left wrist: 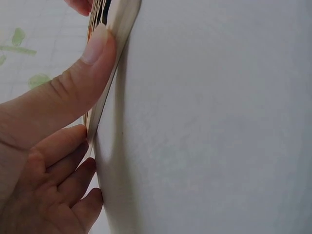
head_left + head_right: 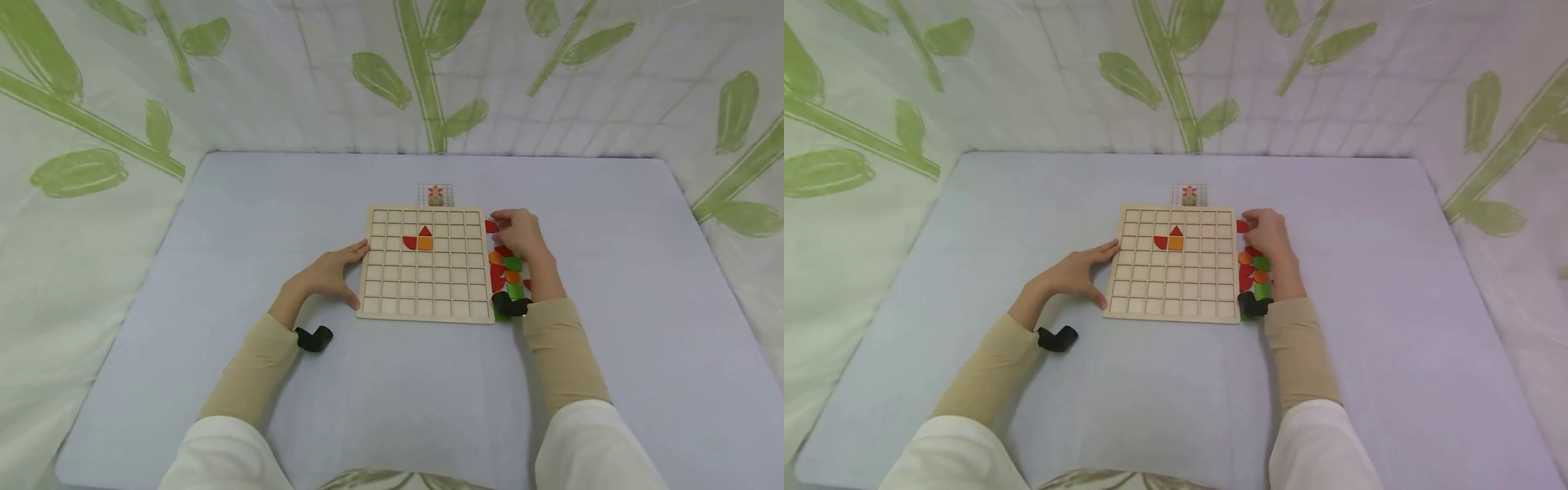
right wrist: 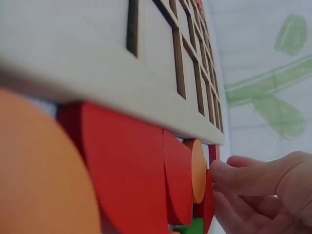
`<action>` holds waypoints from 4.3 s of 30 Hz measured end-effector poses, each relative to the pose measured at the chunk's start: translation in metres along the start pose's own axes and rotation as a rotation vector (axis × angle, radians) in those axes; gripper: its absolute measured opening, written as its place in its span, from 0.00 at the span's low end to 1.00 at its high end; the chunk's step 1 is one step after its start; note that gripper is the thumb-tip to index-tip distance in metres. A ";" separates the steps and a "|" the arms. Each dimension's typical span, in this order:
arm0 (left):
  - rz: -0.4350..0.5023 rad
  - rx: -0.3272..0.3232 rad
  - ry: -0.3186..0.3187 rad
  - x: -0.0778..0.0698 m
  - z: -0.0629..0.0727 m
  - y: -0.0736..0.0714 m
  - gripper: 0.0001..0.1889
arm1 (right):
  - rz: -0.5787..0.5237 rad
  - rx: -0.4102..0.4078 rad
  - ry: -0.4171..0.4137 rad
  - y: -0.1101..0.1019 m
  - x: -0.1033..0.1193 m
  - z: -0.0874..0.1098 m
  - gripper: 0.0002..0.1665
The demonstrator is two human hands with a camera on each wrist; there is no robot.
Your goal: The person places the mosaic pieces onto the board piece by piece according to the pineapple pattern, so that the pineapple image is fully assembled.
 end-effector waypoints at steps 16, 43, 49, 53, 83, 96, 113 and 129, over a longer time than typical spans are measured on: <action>-0.003 0.005 -0.008 0.001 -0.001 0.001 0.61 | 0.145 0.023 -0.018 0.003 0.005 0.000 0.21; -0.002 0.003 -0.024 0.000 -0.001 0.001 0.61 | -0.014 -0.001 0.001 0.028 0.042 0.010 0.23; 0.004 0.001 -0.019 0.001 -0.001 0.001 0.60 | 0.012 0.006 -0.019 0.039 0.052 0.006 0.22; 0.008 0.000 -0.010 0.002 -0.001 0.001 0.60 | 0.011 0.008 -0.011 0.042 0.057 0.007 0.21; -0.008 0.003 0.000 0.002 -0.003 0.002 0.61 | 0.077 -0.081 0.064 0.043 0.068 0.010 0.12; 0.004 0.006 -0.003 0.001 -0.002 0.002 0.61 | 0.077 -0.104 0.091 0.042 0.067 0.012 0.10; 0.018 0.011 -0.013 0.000 -0.003 0.001 0.60 | -0.036 -0.018 -0.054 0.009 0.032 0.017 0.18; 0.011 0.008 -0.014 0.002 -0.003 0.000 0.60 | 0.070 0.100 0.017 -0.009 -0.023 0.024 0.23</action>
Point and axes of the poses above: each hand's wrist, its own z-axis away from the middle knuckle, its own y-axis out of the palm, x = y × z, the point moved 5 cm from there along -z, towards the middle knuckle, and after that the axes turned 13 degrees about z, right-handed, at the moved point
